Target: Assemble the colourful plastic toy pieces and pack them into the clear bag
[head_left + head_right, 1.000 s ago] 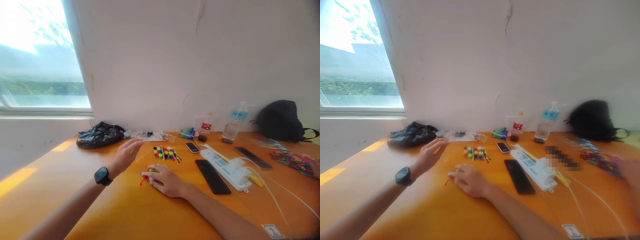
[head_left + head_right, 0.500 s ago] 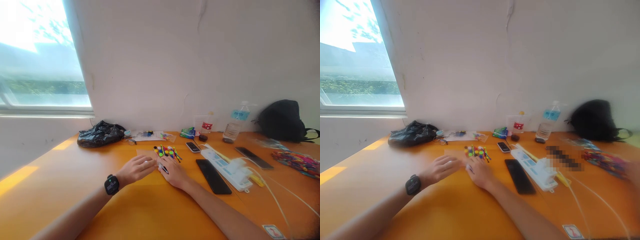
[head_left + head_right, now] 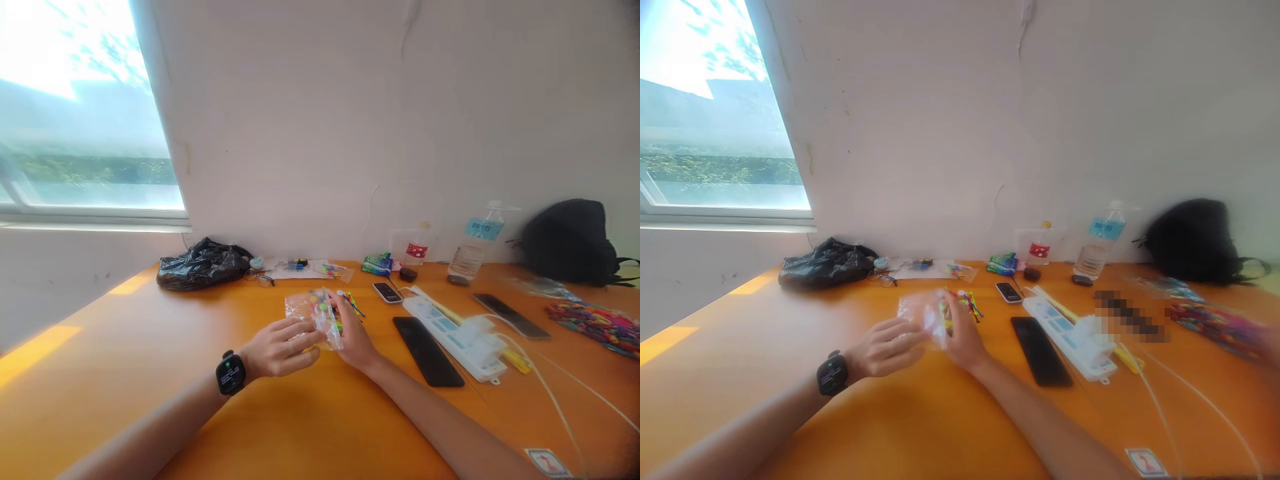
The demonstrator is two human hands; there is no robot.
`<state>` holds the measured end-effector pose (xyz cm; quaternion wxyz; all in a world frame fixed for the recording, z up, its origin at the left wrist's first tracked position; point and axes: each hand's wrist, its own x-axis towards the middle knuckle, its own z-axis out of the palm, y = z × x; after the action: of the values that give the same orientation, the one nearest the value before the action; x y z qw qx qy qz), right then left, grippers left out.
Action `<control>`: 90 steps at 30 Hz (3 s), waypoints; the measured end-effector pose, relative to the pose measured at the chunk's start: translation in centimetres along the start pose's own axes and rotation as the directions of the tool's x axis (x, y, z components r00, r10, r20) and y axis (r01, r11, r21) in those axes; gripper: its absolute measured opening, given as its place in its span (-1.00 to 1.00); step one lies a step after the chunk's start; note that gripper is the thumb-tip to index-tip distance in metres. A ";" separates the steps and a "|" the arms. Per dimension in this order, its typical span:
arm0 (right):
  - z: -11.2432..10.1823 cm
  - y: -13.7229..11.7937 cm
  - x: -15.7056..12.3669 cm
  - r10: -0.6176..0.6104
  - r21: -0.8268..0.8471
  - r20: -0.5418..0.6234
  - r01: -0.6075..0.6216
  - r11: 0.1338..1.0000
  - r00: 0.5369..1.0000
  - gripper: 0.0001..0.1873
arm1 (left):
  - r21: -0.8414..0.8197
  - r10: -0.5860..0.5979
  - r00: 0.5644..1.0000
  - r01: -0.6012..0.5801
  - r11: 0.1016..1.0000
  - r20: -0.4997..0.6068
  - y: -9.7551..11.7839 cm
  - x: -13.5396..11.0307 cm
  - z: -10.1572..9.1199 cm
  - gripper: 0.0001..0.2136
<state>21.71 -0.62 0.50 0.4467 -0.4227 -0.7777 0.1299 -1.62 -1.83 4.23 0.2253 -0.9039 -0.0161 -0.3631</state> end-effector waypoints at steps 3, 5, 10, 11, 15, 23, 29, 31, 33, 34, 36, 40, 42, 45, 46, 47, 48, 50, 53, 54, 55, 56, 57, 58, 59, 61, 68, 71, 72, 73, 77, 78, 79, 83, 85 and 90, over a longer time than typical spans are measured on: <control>-0.3 -0.3 0.3 -0.013 0.121 -0.043 0.018 0.993 0.999 -0.39 | 0.020 0.035 0.998 -0.034 0.999 -0.046 0.0 -0.2 0.2 -0.89; -0.5 -0.4 0.4 -0.057 0.121 -0.041 0.061 0.991 0.998 -0.59 | 0.047 0.067 0.995 -0.063 0.997 -0.080 0.0 -0.4 0.4 -0.92; -1.0 -0.6 0.7 -0.075 0.090 -0.115 0.085 0.992 0.991 -0.82 | 0.046 0.046 0.993 -0.041 0.998 -0.105 -0.1 -0.8 0.5 -0.80; -1.0 -0.7 0.7 -0.072 0.085 -0.135 0.084 0.993 0.988 -0.82 | 0.026 0.018 0.995 -0.016 1.000 -0.094 -0.1 -0.9 0.5 -0.74; -1.4 -1.0 0.8 -0.077 0.055 -0.231 0.092 0.994 0.970 -0.86 | -0.034 -0.107 0.993 0.106 0.994 -0.043 -0.3 -1.2 0.2 -0.60; -1.5 -0.4 0.9 -0.092 -0.005 -0.255 0.093 0.996 0.963 -0.88 | 0.029 -0.106 0.992 0.109 0.994 -0.069 -0.7 -2.3 0.6 -0.70; -1.8 -0.2 1.2 -0.076 0.059 -0.219 0.091 0.994 0.973 -0.83 | 0.018 -0.078 0.995 0.079 0.997 -0.061 -0.5 -2.4 1.3 -0.77; -2.1 -0.5 1.2 -0.024 0.129 -0.216 0.053 0.990 0.976 -0.82 | -0.022 -0.148 0.987 0.146 0.989 -0.069 -0.2 -2.4 1.7 -0.75; -2.3 -0.8 1.2 0.036 0.208 -0.221 0.011 0.978 0.975 -0.81 | -0.087 -0.301 0.944 0.292 0.953 -0.132 0.2 -2.3 2.1 -0.75; -2.3 -0.9 1.1 0.062 0.246 -0.226 -0.004 0.969 0.972 -0.81 | -0.141 -0.410 0.895 0.389 0.910 -0.178 0.4 -2.3 2.3 -0.75; -2.4 -1.1 1.2 0.107 0.328 -0.234 -0.025 0.944 0.966 -0.79 | -0.291 -0.635 0.732 0.569 0.769 -0.246 0.7 -2.2 2.6 -0.74; -2.1 -1.2 1.4 0.202 0.524 -0.143 -0.099 0.846 0.969 -0.69 | -0.546 -0.872 0.464 0.695 0.468 -0.157 0.1 -2.3 2.8 -0.66; -1.8 -1.1 1.4 0.250 0.590 -0.030 -0.185 0.786 0.968 -0.62 | -0.517 -0.909 0.399 0.757 0.399 -0.117 -0.5 -2.6 2.7 -0.61; -1.1 -1.0 1.2 0.269 0.636 0.106 -0.273 0.722 0.957 -0.57 | -0.269 -0.887 0.437 0.845 0.462 -0.148 -1.0 -2.8 2.2 -0.49; -0.9 -1.0 1.0 0.261 0.648 0.132 -0.283 0.707 0.956 -0.57 | -0.177 -0.858 0.493 0.840 0.512 -0.141 -1.0 -2.7 1.9 -0.46; -0.7 -1.1 0.9 0.251 0.661 0.153 -0.288 0.693 0.956 -0.56 | -0.105 -0.824 0.556 0.818 0.566 -0.112 -0.9 -2.5 1.6 -0.43; -0.5 -1.1 0.7 0.240 0.671 0.173 -0.293 0.681 0.955 -0.56 | -0.063 -0.786 0.615 0.784 0.618 -0.060 -0.6 -2.2 1.3 -0.40; -0.2 -1.2 0.5 0.220 0.686 0.203 -0.299 0.664 0.954 -0.54 | -0.053 -0.710 0.700 0.714 0.698 0.075 0.0 -1.5 1.0 -0.27; 0.2 -1.2 0.2 0.192 0.690 0.229 -0.299 0.660 0.954 -0.53 | -0.091 -0.645 0.733 0.673 0.734 0.218 0.9 -0.8 1.2 -0.03; 0.3 -1.2 0.1 0.189 0.683 0.236 -0.301 0.666 0.953 -0.52 | -0.096 -0.643 0.726 0.678 0.729 0.244 1.1 -0.8 1.5 0.00; 0.4 -1.1 0.1 0.190 0.673 0.243 -0.307 0.673 0.951 -0.51 | -0.098 -0.648 0.715 0.687 0.720 0.262 1.2 -0.8 1.7 0.02; 0.4 -1.1 0.0 0.193 0.661 0.249 -0.312 0.682 0.949 -0.48 | -0.097 -0.656 0.703 0.699 0.708 0.275 1.3 -0.9 1.9 0.02; 0.5 -1.0 0.0 0.196 0.651 0.253 -0.317 0.690 0.947 -0.45 | -0.099 -0.663 0.693 0.709 0.698 0.284 1.3 -1.0 2.0 0.02; 0.6 -1.1 0.0 0.199 0.642 0.256 -0.321 0.696 0.946 -0.42 | -0.105 -0.666 0.686 0.715 0.691 0.293 1.4 -1.1 2.1 0.02; 0.6 -1.1 -0.1 0.200 0.636 0.259 -0.323 0.701 0.945 -0.40 | -0.117 -0.664 0.684 0.718 0.686 0.302 1.4 -1.2 2.1 0.01; 0.6 -1.4 -0.1 0.194 0.629 0.264 -0.321 0.709 0.945 -0.36 | -0.154 -0.653 0.686 0.718 0.678 0.322 1.5 -1.2 1.9 0.02; 0.3 -1.3 -0.2 0.198 0.689 0.368 -0.409 0.598 0.909 -0.22 | -0.284 -0.554 0.755 0.650 0.705 0.351 1.7 -0.2 0.8 -0.22; 0.4 -0.9 -0.3 0.156 0.715 0.420 -0.432 0.550 0.894 -0.10 | -0.279 -0.544 0.766 0.636 0.720 0.343 1.5 0.2 0.1 -0.39; 0.5 -0.9 -0.3 0.147 0.717 0.444 -0.449 0.534 0.884 -0.05 | -0.284 -0.533 0.773 0.626 0.726 0.343 1.4 0.3 -0.1 -0.40; 0.7 -0.9 -0.4 0.145 0.719 0.460 -0.464 0.517 0.876 -0.03 | -0.290 -0.517 0.781 0.616 0.733 0.352 1.4 0.3 -0.2 -0.37; 1.0 -1.1 -0.4 0.201 0.748 0.413 -0.457 0.481 0.888 -0.14 | -0.294 -0.474 0.782 0.602 0.742 0.406 1.5 0.2 0.0 -0.10; 0.9 -1.1 -0.3 0.213 0.755 0.392 -0.445 0.482 0.895 -0.18 | -0.284 -0.483 0.776 0.609 0.740 0.406 1.6 0.2 0.2 -0.09; 0.7 -1.0 -0.2 0.221 0.758 0.377 -0.437 0.485 0.899 -0.20 | -0.278 -0.496 0.772 0.616 0.737 0.396 1.6 0.1 0.3 -0.11; 0.0 -0.2 0.5 0.221 0.736 0.369 -0.429 0.523 0.903 -0.25 | -0.329 -0.544 0.760 0.646 0.689 0.354 1.2 -0.4 0.5 -0.44; -0.3 0.3 0.8 0.226 0.711 0.356 -0.420 0.564 0.907 -0.30 | -0.353 -0.566 0.743 0.668 0.655 0.356 0.7 -0.8 0.2 -0.53; -0.6 1.0 1.3 0.231 0.643 0.299 -0.374 0.668 0.926 -0.47 | -0.366 -0.602 0.703 0.712 0.600 0.380 -0.5 -1.6 -0.3 -0.59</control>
<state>22.38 0.91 1.00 0.4663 -0.3350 -0.6306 0.5221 -3.09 -1.26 3.55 -0.1636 -0.8927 -0.2818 -0.3112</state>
